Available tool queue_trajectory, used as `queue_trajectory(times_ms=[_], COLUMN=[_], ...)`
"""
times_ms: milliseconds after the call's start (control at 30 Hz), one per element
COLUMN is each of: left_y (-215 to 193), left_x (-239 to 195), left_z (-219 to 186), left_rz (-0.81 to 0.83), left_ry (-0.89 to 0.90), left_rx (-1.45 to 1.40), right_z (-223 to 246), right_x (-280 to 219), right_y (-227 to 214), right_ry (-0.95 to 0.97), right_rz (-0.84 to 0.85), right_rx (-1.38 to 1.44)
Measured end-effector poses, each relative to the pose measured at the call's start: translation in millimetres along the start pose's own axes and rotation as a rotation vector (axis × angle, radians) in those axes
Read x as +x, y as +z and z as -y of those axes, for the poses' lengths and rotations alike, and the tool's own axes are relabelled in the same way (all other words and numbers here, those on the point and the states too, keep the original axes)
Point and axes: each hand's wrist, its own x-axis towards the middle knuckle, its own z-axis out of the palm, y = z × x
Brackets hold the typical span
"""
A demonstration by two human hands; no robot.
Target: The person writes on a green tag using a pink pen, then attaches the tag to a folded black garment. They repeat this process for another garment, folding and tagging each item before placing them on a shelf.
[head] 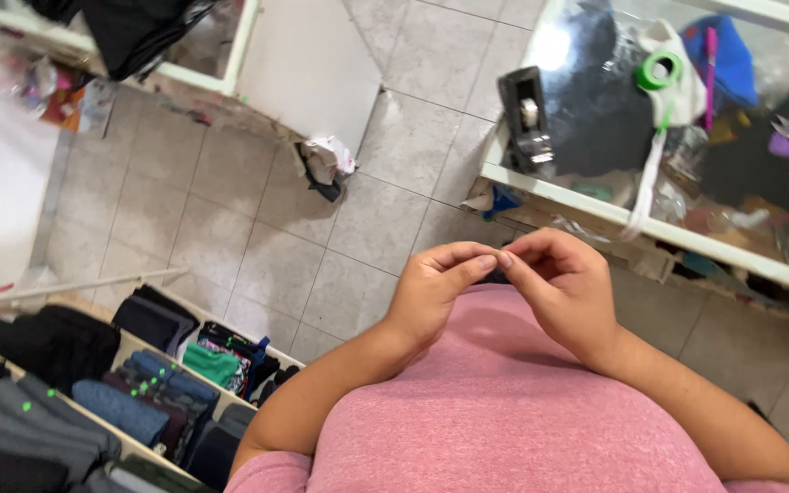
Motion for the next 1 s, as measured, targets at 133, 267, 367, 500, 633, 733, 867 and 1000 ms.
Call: queue_trajectory(times_ms=[133,267,367,500,633,733,867,1000], left_y=[1.1,-15.2,-33.3,-69.0,-118.2,-178.7,-270.4,-335.1], left_x=[6.5,13.1,6.8,-3.8,-23.4,-48.7,-83.3,-101.6], left_z=[8.6,21.5,20.5,30.6,2.3,-30.7,-63.3,-88.5], left_rz=[-0.061,-0.144,-0.215,-0.281,-0.343,-0.396,-0.473,-0.545], left_ry=[0.035,0.178,0.19,0.239,0.288,0.338,0.317,0.314], left_rx=[-0.049,0.011,0.061,0.066,-0.014,0.034,0.098,0.185], right_z=[-10.8,-22.7,-22.1,-17.9,-13.9,2.3,7.8,17.9], right_x=[10.3,29.9,41.7,41.3,32.1,22.5,3.6,-4.3], right_y=[-0.3,5.5,24.6,60.2,124.3,192.0,291.1,364.7], right_ry=[0.042,-0.013,-0.016,-0.155,-0.173,-0.252,-0.21,-0.154], right_rz=[0.053,0.187,0.288,0.396,0.428,0.469,0.517,0.604], right_rx=[-0.013,-0.023,0.039,-0.127,-0.145,-0.186,-0.09,-0.121])
